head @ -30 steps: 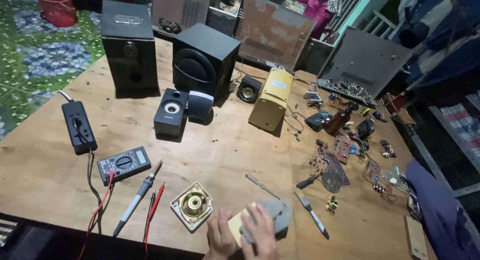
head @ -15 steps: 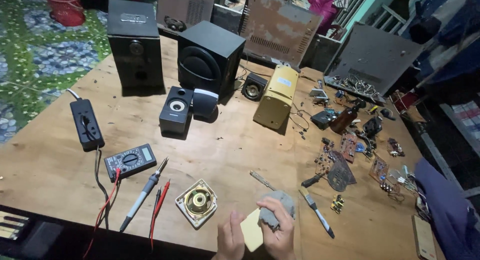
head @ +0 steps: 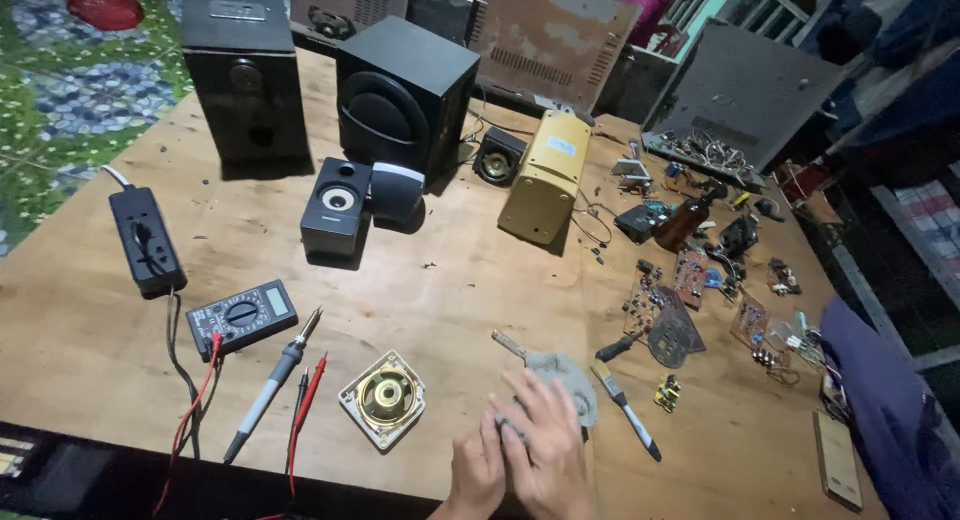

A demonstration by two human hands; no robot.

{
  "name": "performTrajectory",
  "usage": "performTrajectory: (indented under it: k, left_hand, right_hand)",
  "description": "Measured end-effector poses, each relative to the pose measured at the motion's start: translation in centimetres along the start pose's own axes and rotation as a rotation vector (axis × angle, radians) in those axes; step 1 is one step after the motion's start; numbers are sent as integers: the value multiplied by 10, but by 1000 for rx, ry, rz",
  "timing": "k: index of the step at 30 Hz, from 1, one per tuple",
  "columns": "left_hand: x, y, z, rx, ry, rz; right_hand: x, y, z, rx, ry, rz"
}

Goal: The person is disassembling a small electronic device, cleaning it with a cloth, and testing the internal components using a multimeter and a soldering iron.

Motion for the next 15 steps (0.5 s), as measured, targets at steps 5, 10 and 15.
performTrajectory:
  k: [5, 10, 15]
  left_hand:
    - [9, -16, 6, -96, 7, 172]
    - [10, 15, 13, -35, 28, 482]
    - [18, -15, 19, -115, -19, 303]
  right_hand:
    - [-18, -16, -6, -59, -19, -142]
    - [-33, 20, -16, -79, -118, 95]
    - [-59, -48, -12, 133, -183, -343]
Point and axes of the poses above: each hand's wrist, its own x-axis towards the middle knuckle, its own z-axis out of the back of the hand, y = z × x, the point moved 8 cm from there along x, towards the middle knuckle, and after that the axes turned 7 degrees about z, right-handed, at the moved point
